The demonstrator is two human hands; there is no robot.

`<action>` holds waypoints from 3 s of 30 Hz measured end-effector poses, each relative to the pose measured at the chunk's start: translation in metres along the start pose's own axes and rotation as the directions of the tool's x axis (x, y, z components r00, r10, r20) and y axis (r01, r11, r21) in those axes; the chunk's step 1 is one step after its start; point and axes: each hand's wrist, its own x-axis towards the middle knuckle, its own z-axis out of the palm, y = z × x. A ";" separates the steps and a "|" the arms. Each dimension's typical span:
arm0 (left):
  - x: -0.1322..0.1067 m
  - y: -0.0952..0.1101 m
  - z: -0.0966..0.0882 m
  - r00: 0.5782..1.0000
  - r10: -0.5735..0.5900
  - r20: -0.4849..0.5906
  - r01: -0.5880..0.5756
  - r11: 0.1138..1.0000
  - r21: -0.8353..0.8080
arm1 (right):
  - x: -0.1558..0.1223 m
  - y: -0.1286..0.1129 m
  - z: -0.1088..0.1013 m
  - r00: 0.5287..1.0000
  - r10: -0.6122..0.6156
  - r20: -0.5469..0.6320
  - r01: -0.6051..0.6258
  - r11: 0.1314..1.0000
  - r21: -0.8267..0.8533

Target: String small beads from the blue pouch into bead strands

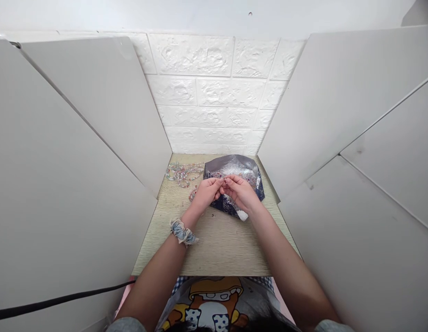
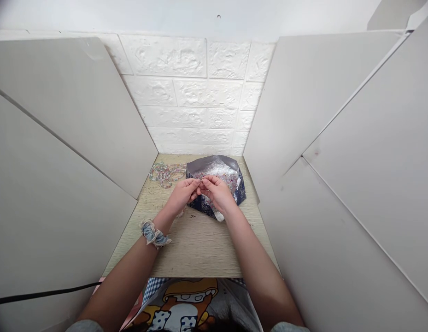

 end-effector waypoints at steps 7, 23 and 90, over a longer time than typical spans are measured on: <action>-0.001 0.001 0.000 1.000 0.006 -0.007 -0.006 1.000 0.017 | -0.001 -0.001 0.001 1.000 -0.002 0.009 0.002 1.000 -0.026; -0.002 0.006 0.001 0.992 -0.115 -0.045 0.115 0.993 -0.012 | -0.001 -0.007 -0.003 0.984 -0.145 -0.108 0.074 0.870 -0.488; 0.002 0.007 -0.006 0.988 0.000 -0.154 -0.009 0.998 -0.059 | -0.002 0.003 -0.011 0.995 -0.074 0.062 0.046 -0.203 -0.978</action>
